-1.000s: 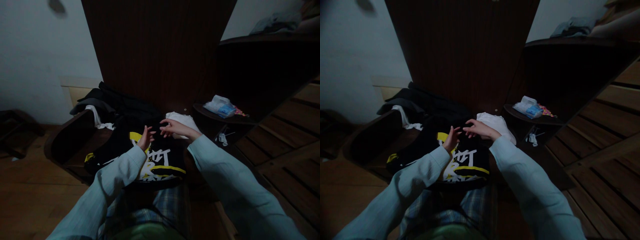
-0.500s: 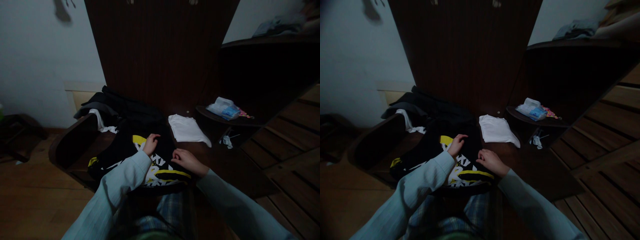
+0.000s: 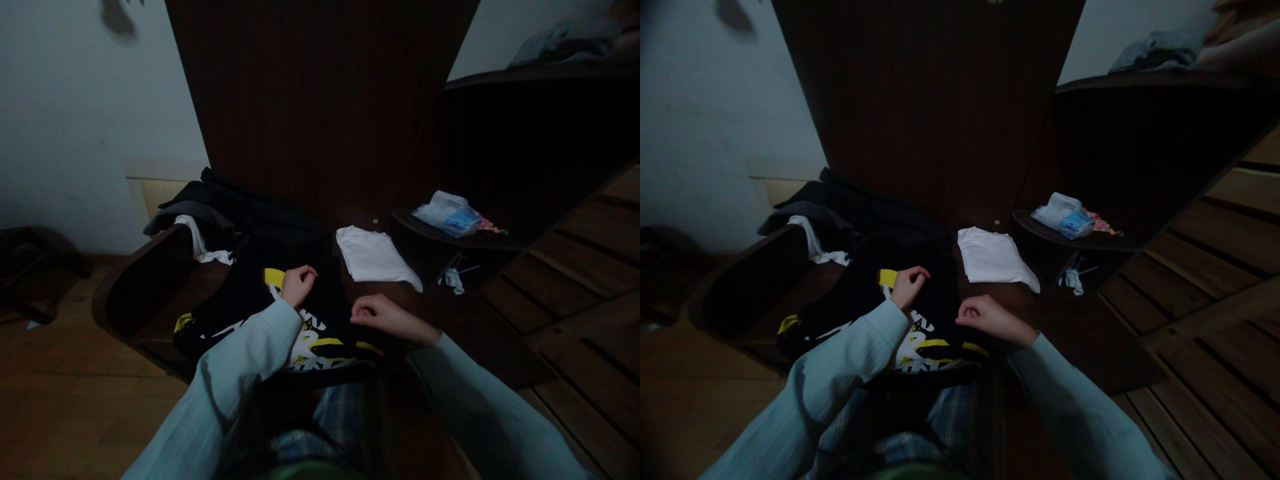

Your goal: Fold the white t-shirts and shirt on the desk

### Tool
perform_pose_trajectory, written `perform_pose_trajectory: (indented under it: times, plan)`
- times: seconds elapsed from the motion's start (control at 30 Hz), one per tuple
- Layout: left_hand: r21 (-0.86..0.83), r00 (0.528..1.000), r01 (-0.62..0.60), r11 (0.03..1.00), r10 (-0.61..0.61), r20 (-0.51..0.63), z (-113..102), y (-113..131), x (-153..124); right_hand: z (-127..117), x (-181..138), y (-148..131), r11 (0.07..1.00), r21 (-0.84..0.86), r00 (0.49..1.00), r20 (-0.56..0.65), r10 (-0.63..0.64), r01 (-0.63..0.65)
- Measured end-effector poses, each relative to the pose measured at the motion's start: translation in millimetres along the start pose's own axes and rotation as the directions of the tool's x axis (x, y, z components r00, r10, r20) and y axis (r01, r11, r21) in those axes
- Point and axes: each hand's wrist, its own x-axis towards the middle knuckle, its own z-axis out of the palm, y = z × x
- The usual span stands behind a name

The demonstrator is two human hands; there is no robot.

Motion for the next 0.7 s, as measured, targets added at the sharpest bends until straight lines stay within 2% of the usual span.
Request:
perform_pose_trajectory:
  times: [0.1,0.2,0.3,0.4,0.5,0.57,0.63,0.7]
  plan:
    - [0.253,0.994,-0.014,0.967,-0.014,0.110,-3,5,1,-9,21,8,0.995,0.096,0.977,-0.207,0.060,-0.041]
    - [0.499,0.959,-0.036,0.866,-0.110,0.261,-7,12,0,-22,51,20,0.989,0.075,0.927,-0.347,0.144,-0.126]
    - [0.621,0.900,-0.089,0.778,-0.204,0.385,-21,18,0,-28,84,31,0.969,0.061,0.889,-0.387,0.243,-0.238]
    - [0.659,0.865,-0.111,0.744,-0.254,0.433,-47,21,4,-24,109,40,0.935,0.166,0.878,-0.325,0.352,-0.314]
    - [0.710,0.872,-0.058,0.702,-0.311,0.378,-82,12,12,-17,123,48,0.880,0.338,0.882,-0.216,0.419,-0.334]
    - [0.759,0.895,0.018,0.651,-0.349,0.278,-105,-4,21,-14,128,52,0.869,0.383,0.899,-0.172,0.402,-0.315]
    - [0.788,0.918,0.117,0.604,-0.369,0.146,-124,-27,31,-13,132,54,0.886,0.347,0.907,-0.174,0.384,-0.308]
    - [0.782,0.916,0.203,0.589,-0.396,0.060,-137,-53,40,-15,137,53,0.909,0.233,0.887,-0.237,0.397,-0.345]
